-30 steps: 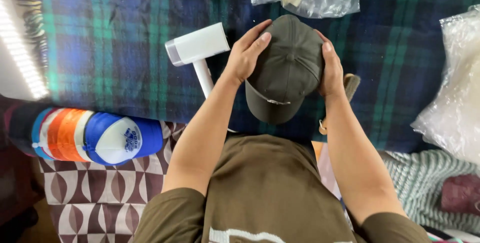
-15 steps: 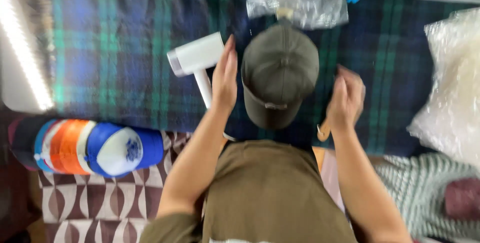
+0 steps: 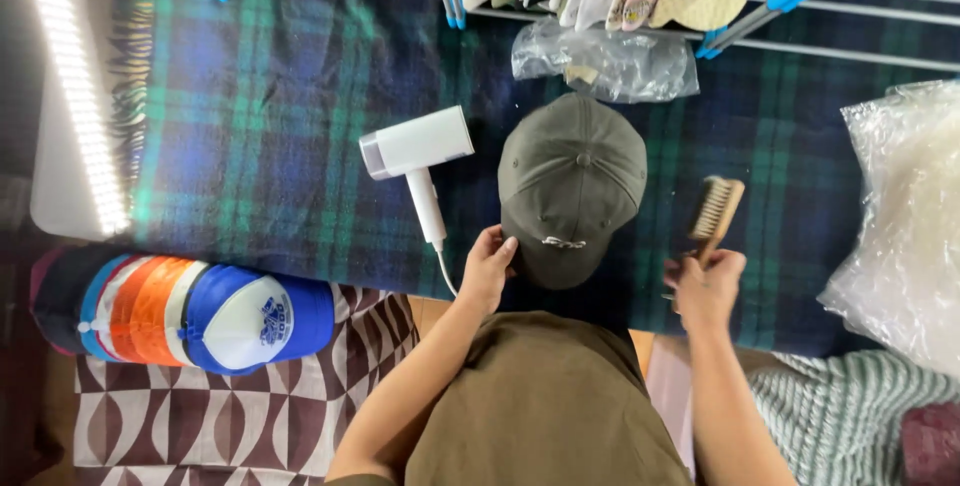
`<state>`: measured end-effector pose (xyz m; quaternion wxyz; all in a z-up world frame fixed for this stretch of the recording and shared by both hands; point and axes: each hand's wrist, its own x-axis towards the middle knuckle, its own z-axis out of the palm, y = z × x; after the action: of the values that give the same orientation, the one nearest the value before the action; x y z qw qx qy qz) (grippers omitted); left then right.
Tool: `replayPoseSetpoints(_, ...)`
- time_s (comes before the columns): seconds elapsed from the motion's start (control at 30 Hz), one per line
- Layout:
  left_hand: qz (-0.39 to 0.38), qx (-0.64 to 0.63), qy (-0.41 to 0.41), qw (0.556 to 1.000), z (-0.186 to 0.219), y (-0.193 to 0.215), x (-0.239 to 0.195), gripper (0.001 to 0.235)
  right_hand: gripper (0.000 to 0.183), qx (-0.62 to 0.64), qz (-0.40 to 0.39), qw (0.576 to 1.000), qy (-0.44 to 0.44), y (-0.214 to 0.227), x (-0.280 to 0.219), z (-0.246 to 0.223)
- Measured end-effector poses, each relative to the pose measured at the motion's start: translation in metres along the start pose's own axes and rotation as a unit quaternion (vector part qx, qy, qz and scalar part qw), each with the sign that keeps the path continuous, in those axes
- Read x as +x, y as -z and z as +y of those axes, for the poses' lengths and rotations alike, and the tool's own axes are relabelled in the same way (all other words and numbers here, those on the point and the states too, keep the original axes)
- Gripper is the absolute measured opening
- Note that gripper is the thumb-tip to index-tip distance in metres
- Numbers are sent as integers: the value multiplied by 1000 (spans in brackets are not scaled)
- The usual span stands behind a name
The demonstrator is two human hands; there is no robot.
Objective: The person cleans a dark-colored baseball cap by brushing the interior and exterior with a wooden brush. They then use a white handheld steamer to steam the cap while continuing to brush it, focusing on the front and top panels.
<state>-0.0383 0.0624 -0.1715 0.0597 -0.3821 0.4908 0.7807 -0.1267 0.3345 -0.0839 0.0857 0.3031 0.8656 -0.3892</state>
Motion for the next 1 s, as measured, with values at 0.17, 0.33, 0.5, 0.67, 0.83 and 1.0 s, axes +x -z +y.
replayPoseSetpoints(0.17, 16, -61, 5, 998, -1, -9, -8, 30, 24, -27, -66, 921, 382, 54, -51, -69)
replayPoseSetpoints(0.33, 30, -65, 7, 997, -7, -6, 4, 23, 30, -157, -44, 679, 716, 28, -46, -125)
replayPoseSetpoints(0.5, 0, -98, -12, 995, -1, -4, 3, 45, 35, -203, 19, 855, 477, 46, 92, -117)
replayPoseSetpoints(0.67, 48, -60, -17, 997, -8, -4, 6, 28, 29, -125, 12, 746, 654, 42, -52, -138)
replayPoseSetpoints(0.83, 45, -57, -16, 997, -2, -8, 2, 28, 32, -56, 36, 755, 653, 5, 34, -78)
replayPoseSetpoints(1.0, 60, -67, -17, 996, -2, -13, -5, 28, 46, 139, -36, 877, 459, 11, -46, -73)
